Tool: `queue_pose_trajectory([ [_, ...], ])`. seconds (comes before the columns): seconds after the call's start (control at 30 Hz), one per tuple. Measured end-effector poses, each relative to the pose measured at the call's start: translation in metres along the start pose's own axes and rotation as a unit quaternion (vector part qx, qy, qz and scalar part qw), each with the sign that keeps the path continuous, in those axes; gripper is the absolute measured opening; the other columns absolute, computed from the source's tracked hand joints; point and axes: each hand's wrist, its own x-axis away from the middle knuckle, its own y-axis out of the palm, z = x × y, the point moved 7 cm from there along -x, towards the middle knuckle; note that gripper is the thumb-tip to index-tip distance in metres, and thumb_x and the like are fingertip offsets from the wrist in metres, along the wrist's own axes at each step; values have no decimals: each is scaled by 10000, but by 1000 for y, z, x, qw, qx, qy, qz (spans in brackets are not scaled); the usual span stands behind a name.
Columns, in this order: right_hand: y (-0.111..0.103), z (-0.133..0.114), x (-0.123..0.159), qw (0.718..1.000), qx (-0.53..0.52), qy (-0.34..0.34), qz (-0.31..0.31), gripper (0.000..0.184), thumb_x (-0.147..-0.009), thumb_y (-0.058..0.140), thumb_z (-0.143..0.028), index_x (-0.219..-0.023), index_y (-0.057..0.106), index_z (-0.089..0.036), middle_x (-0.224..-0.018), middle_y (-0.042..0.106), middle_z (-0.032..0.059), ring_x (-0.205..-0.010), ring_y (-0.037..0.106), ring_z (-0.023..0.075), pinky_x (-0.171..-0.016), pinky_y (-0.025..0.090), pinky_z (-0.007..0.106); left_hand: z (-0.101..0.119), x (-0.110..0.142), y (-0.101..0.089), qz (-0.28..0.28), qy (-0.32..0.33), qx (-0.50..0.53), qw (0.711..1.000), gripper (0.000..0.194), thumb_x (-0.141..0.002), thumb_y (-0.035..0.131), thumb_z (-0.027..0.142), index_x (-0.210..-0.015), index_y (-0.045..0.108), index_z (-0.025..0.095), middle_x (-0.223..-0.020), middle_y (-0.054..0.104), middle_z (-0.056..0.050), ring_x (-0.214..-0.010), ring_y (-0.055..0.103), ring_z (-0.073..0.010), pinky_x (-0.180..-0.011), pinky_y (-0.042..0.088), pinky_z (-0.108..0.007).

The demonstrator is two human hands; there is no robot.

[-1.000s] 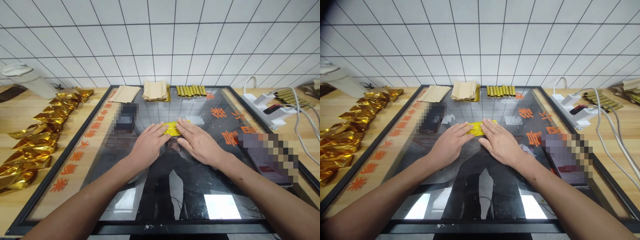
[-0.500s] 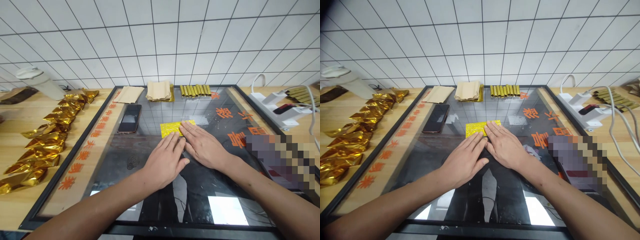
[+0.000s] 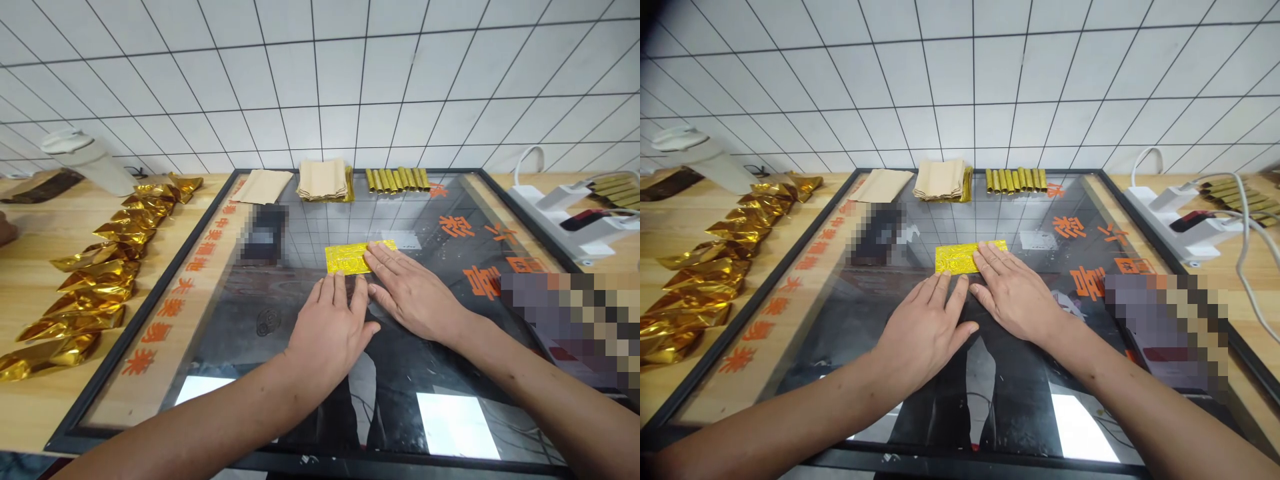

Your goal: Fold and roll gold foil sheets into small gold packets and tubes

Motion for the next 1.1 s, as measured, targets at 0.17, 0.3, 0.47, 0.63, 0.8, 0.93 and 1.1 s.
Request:
queue_pose_trajectory([
  [0.17,-1,0,0,1000,-12,2,5,642,-1128,408,-448,-1635,467,-60,-1712,397,205,-1625,336,325,-1333,313,567,0,0,-1,-11,-14,-14,1000,722,-1042,599,554,-1518,514,18,-1456,627,-348,-1376,613,-471,-1101,523,-586],
  [0.3,-1,0,0,1000,-18,3,7,636,-1127,413,-458,-1648,460,-96,-1718,392,191,-1621,346,323,-1328,321,576,-1,1,-6,-3,-26,-27,999,678,-1038,590,577,-1457,570,45,-1400,672,-318,-1290,664,-448,-1057,541,-581],
  [0.47,-1,-1,0,1000,-17,5,13,629,-1122,420,-458,-1649,466,-117,-1715,406,176,-1620,348,322,-1330,319,578,-10,1,-17,8,-37,-21,999,655,-1060,537,585,-1453,593,64,-1229,744,-253,-1135,716,-414,-1022,545,-610],
  [0.63,-1,-2,-1,1000,-5,6,12,650,-1123,407,-459,-1615,494,-42,-1694,427,219,-1611,373,322,-1333,321,544,-21,-15,-14,79,26,49,995,750,-1099,424,609,-1605,446,57,-1699,428,-231,-1600,379,-370,-1294,350,-546],
  [0.8,0,-1,-1,1000,-17,8,12,651,-1121,420,-468,-1619,496,-57,-1703,413,217,-1617,361,325,-1335,311,551,-30,-24,15,18,21,83,996,823,-1109,310,671,-1651,398,57,-1746,361,-195,-1648,313,-322,-1344,274,-507],
  [0.93,0,-1,-1,1000,-6,5,5,654,-1124,414,-469,-1609,503,-38,-1697,421,221,-1615,365,324,-1338,308,538,-31,-20,16,12,-5,46,999,826,-1119,276,653,-1622,453,21,-1710,417,-209,-1629,351,-341,-1333,293,-515],
  [1.1,1,-2,-1,1000,11,2,3,654,-1130,407,-466,-1596,510,-18,-1695,423,226,-1611,370,327,-1338,309,532,-33,-14,9,18,-26,-26,999,820,-1106,348,648,-1556,539,-10,-1639,498,-266,-1559,462,-377,-1310,314,-555],
])
